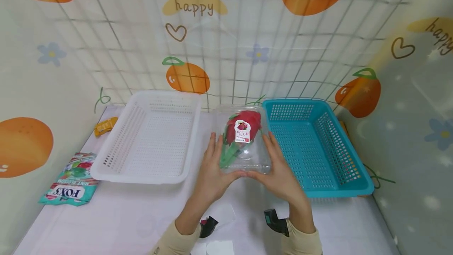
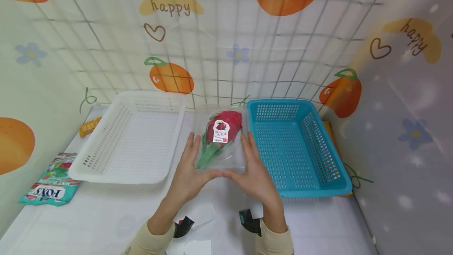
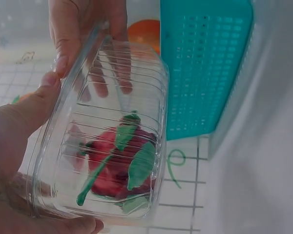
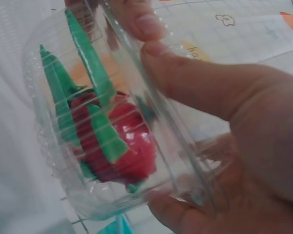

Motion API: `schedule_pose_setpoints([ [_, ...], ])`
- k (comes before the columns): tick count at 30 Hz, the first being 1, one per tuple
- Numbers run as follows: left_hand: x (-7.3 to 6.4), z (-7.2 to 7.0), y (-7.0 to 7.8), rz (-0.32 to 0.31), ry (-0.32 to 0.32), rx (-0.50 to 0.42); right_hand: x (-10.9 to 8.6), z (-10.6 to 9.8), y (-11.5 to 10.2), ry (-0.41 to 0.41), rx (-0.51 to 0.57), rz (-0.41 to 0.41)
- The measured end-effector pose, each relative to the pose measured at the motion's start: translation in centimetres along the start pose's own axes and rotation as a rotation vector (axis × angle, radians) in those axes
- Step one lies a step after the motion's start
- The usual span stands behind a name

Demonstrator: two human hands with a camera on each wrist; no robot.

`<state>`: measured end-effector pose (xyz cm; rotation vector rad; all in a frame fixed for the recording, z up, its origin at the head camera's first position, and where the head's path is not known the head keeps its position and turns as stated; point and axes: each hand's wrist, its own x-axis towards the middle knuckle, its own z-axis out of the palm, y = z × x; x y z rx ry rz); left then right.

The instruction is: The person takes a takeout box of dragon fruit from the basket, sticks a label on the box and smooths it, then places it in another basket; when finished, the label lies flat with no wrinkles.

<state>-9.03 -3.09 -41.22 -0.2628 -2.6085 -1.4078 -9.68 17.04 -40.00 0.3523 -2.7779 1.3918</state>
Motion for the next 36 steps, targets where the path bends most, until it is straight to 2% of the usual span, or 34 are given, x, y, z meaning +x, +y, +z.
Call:
schedule_pose_setpoints([
  [8,-0.2,0.7,1.6,0.020,-0.032,-0.048,-1.1,-1.7,0.1,0.024,-0.025,0.005],
  [15,-0.2,1.4,2.8,0.062,-0.054,-0.041,-1.9,-3.1,0.1,0.053,-0.053,0.004],
  [22,-0.4,2.3,3.8,0.044,-0.098,-0.092,-2.7,-4.2,0.2,0.076,-0.072,0.001],
  [29,-0.4,3.2,4.5,0.058,-0.124,-0.078,-3.4,-5.2,0.3,0.097,-0.081,0.001],
  [36,-0.2,4.2,5.7,0.112,-0.141,-0.060,-4.0,-6.4,0.6,0.150,-0.120,-0.008],
])
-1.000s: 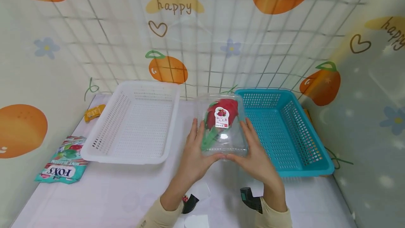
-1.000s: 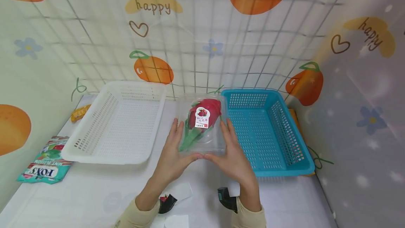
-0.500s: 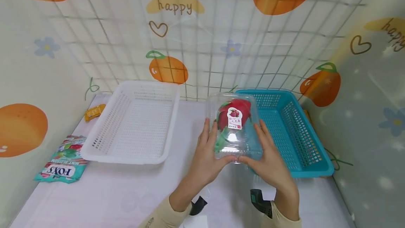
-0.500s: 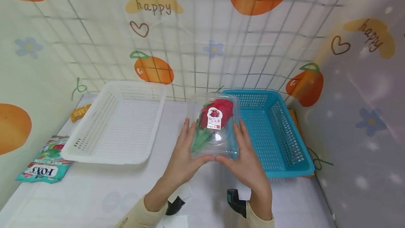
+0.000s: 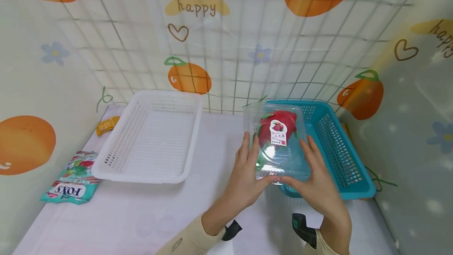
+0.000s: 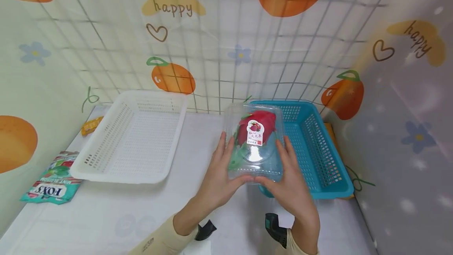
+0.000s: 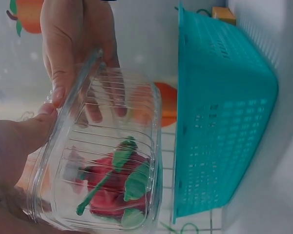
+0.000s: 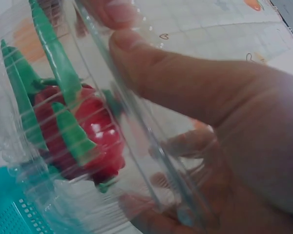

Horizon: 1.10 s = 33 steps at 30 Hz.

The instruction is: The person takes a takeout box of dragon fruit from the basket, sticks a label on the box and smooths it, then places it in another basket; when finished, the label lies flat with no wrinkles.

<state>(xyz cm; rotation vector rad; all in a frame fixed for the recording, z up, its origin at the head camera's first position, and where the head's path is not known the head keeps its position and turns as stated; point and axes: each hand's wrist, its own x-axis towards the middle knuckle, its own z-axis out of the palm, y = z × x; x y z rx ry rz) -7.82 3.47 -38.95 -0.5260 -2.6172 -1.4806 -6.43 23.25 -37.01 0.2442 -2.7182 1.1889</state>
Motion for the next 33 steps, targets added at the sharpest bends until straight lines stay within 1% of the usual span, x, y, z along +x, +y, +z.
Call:
schedule_pose_setpoints([
  [7,0.3,1.3,0.4,0.030,-0.023,0.021,-0.2,-1.2,0.5,0.003,-0.083,0.069],
  [15,0.3,2.9,0.5,0.107,-0.034,0.044,-0.5,-2.3,1.2,0.025,-0.134,0.087],
  [19,0.4,3.4,0.7,0.110,-0.042,0.031,-0.5,-2.8,1.4,0.026,-0.148,0.096],
  [33,0.7,4.9,1.6,0.104,-0.087,0.081,-0.8,-3.7,2.5,0.027,-0.192,0.145],
])
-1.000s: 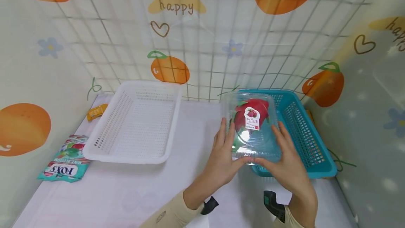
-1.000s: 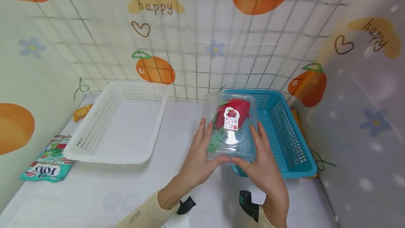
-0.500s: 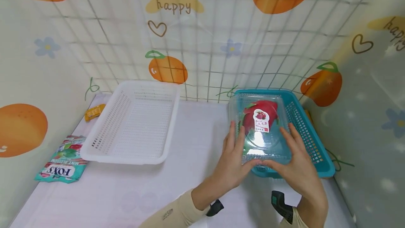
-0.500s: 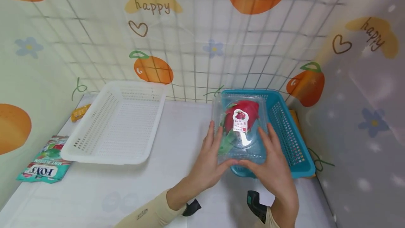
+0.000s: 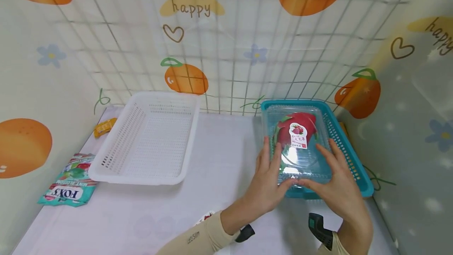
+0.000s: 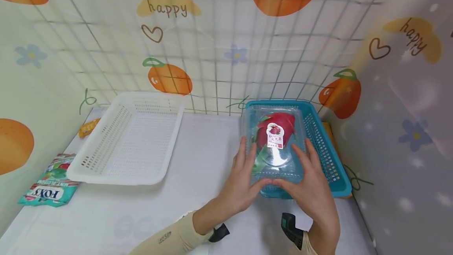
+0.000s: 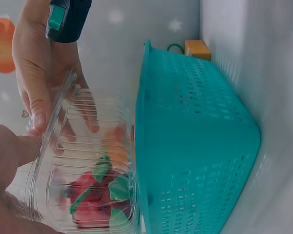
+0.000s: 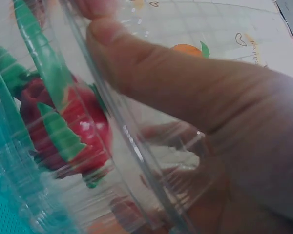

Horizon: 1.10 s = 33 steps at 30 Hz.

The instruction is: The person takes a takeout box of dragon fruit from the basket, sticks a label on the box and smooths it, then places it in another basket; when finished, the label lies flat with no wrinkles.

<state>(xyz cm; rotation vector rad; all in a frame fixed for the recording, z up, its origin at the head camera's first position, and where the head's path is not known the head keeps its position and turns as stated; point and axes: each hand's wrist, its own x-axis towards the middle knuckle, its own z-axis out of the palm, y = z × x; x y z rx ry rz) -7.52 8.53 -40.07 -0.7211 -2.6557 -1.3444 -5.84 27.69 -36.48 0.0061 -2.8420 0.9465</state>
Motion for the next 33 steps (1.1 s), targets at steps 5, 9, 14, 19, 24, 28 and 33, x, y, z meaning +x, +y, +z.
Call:
schedule_pose_setpoints([
  [5,0.2,0.5,0.1,-0.002,-0.017,0.011,0.2,-0.2,0.3,-0.006,-0.017,0.006],
  [9,0.3,0.8,0.1,0.011,-0.015,0.011,0.2,-0.4,0.5,-0.016,-0.016,0.015],
  [14,0.4,1.2,0.1,0.044,-0.005,0.024,0.3,-0.4,0.7,-0.006,-0.018,0.025],
  [19,0.5,1.6,-0.1,0.084,0.005,0.035,0.3,-0.5,0.9,0.002,-0.026,0.023],
  [24,0.7,2.2,-0.2,0.113,0.017,0.039,0.4,-0.6,1.4,0.005,-0.021,0.015],
  [28,0.9,2.6,-0.2,0.133,0.023,0.051,0.5,-0.7,1.7,0.000,-0.031,0.010],
  [33,1.2,3.1,-0.3,0.151,0.027,0.066,0.9,-0.8,1.9,0.005,-0.040,0.010],
])
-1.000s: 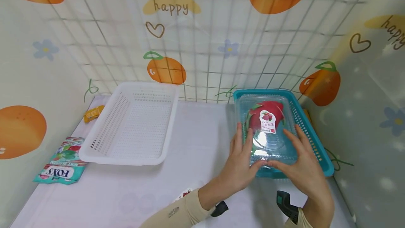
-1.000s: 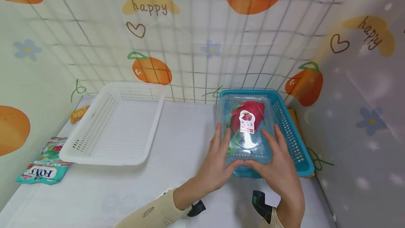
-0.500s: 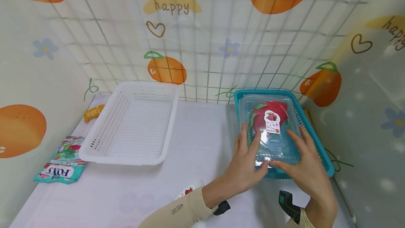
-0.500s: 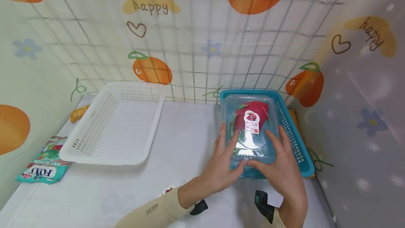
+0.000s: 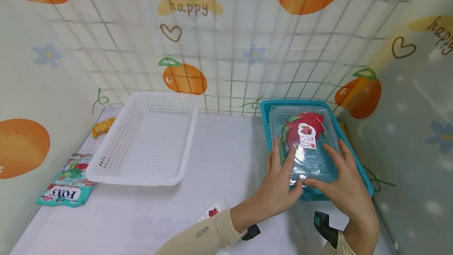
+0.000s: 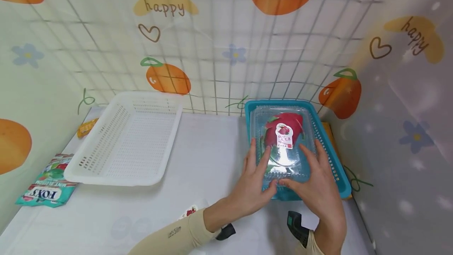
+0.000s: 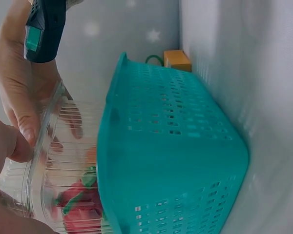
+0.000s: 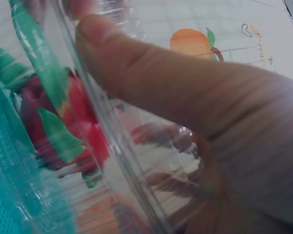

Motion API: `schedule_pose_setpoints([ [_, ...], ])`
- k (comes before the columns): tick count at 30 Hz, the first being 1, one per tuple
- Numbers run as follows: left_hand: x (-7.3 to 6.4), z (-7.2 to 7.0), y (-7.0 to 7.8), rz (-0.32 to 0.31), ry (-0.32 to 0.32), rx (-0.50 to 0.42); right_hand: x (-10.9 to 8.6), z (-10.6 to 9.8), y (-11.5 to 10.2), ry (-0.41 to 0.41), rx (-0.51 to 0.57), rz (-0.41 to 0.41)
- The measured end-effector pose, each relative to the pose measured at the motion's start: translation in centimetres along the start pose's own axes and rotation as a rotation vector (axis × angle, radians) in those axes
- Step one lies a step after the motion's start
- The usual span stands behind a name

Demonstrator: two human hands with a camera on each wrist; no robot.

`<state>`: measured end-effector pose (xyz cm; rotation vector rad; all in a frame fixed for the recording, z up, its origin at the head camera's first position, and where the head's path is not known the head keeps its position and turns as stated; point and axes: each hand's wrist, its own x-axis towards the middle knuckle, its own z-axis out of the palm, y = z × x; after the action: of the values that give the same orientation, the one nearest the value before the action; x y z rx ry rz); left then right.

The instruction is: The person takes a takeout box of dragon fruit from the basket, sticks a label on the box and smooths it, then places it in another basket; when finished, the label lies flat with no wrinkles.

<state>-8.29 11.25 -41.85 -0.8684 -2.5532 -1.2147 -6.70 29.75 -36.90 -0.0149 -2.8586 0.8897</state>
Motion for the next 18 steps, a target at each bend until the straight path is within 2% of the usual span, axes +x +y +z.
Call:
schedule_pose_setpoints([
  [18,0.39,0.76,-0.82,0.023,-0.001,0.016,0.89,0.54,0.84,-0.060,-0.001,0.041],
])
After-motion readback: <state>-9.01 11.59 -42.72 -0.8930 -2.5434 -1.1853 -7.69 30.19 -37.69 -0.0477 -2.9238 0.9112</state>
